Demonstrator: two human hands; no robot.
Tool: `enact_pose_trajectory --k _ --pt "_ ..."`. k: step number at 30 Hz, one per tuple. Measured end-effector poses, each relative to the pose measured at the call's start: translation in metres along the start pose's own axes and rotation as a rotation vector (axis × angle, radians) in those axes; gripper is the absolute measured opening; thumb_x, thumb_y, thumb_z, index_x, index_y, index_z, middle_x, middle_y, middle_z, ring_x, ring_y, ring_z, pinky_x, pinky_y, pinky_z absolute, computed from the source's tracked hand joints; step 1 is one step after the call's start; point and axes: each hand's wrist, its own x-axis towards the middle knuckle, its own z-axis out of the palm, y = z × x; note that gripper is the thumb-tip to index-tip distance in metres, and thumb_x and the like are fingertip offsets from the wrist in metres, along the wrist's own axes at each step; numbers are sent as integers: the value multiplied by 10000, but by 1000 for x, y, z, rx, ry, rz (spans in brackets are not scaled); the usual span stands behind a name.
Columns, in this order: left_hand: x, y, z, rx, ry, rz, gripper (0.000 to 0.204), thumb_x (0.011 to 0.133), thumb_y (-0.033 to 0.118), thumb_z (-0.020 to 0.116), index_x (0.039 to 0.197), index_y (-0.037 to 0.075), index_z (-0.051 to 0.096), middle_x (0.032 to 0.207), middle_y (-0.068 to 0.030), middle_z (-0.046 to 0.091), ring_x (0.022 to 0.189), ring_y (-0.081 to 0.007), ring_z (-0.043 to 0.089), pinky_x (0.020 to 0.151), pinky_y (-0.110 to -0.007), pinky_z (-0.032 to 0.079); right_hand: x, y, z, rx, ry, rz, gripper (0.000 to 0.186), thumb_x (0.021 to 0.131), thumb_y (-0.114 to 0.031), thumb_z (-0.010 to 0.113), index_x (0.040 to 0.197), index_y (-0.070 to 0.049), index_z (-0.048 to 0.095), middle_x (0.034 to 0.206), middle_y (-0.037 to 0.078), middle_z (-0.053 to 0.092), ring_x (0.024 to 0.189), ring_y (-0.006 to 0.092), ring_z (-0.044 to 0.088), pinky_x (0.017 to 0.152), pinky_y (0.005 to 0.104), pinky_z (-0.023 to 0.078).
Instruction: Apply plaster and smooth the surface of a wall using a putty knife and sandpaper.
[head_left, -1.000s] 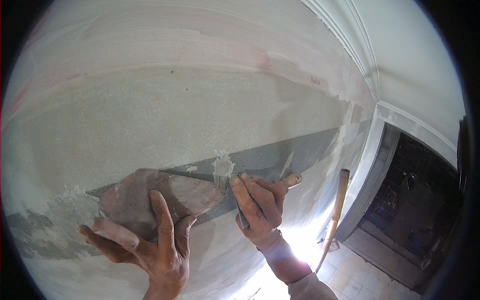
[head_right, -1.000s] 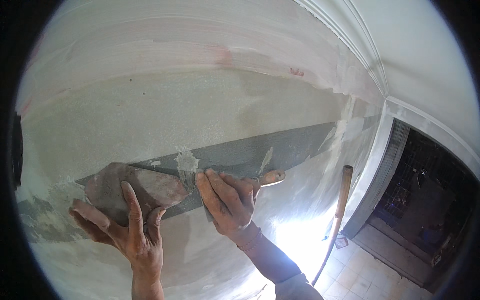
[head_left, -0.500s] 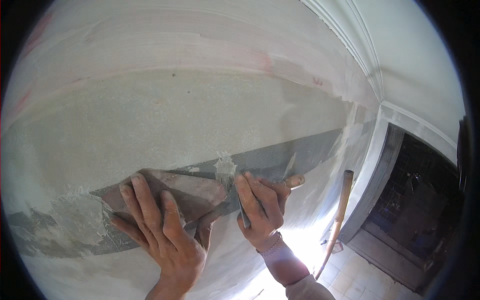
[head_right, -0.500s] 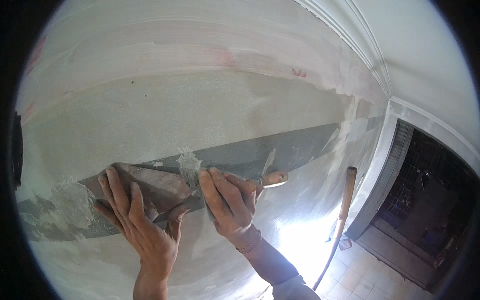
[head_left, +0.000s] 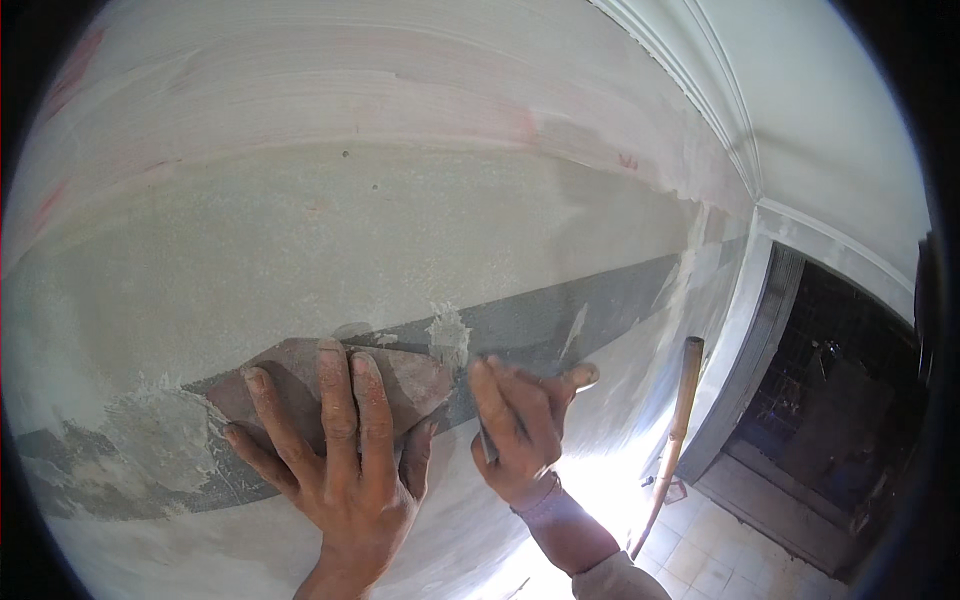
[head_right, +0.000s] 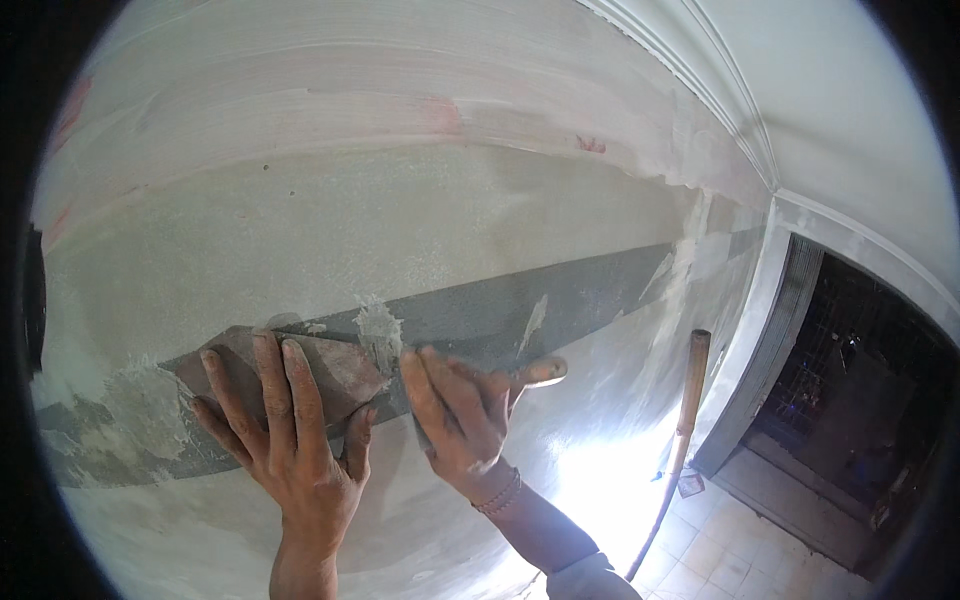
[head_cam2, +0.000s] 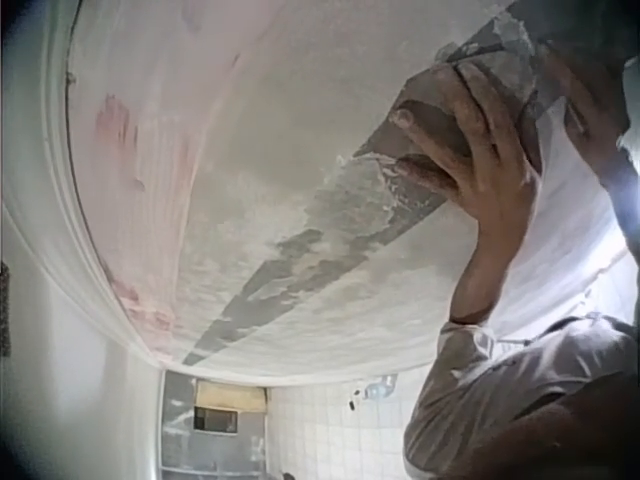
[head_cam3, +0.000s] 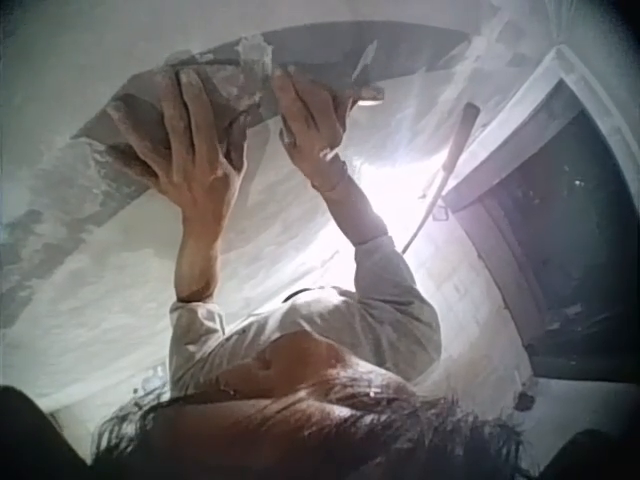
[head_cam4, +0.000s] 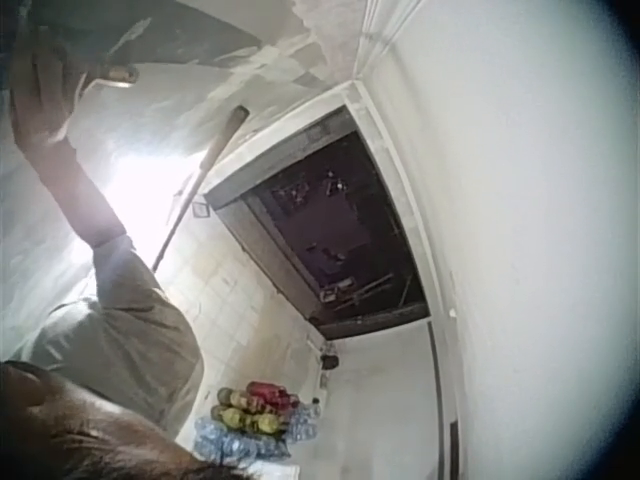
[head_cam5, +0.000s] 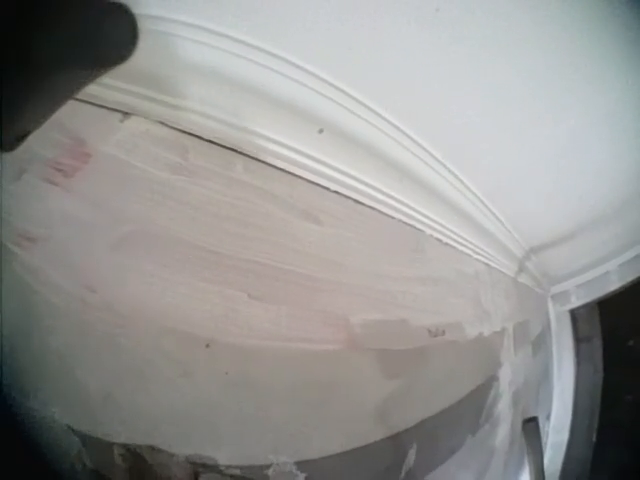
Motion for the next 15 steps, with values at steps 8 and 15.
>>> enact_pose_trajectory --k 8,15 --pt "-2 -2 0 -12 2 -2 662 807 532 465 1309 110 379 1384 -86 327 1278 -449 186 1022 -640 19 8 -5 2 21 46 28 390 666 -76 627 1057 -74 625 978 32 589 833 179 517 909 370 335" --pt "-1 -1 2 -7 9 -13 665 798 538 473 1304 115 389 1382 -79 334 1278 -446 192 1026 -635 19 3 -6 6 14 48 -6 405 668 -94 635 1071 -74 620 957 43 586 820 182 518 926 379 335"
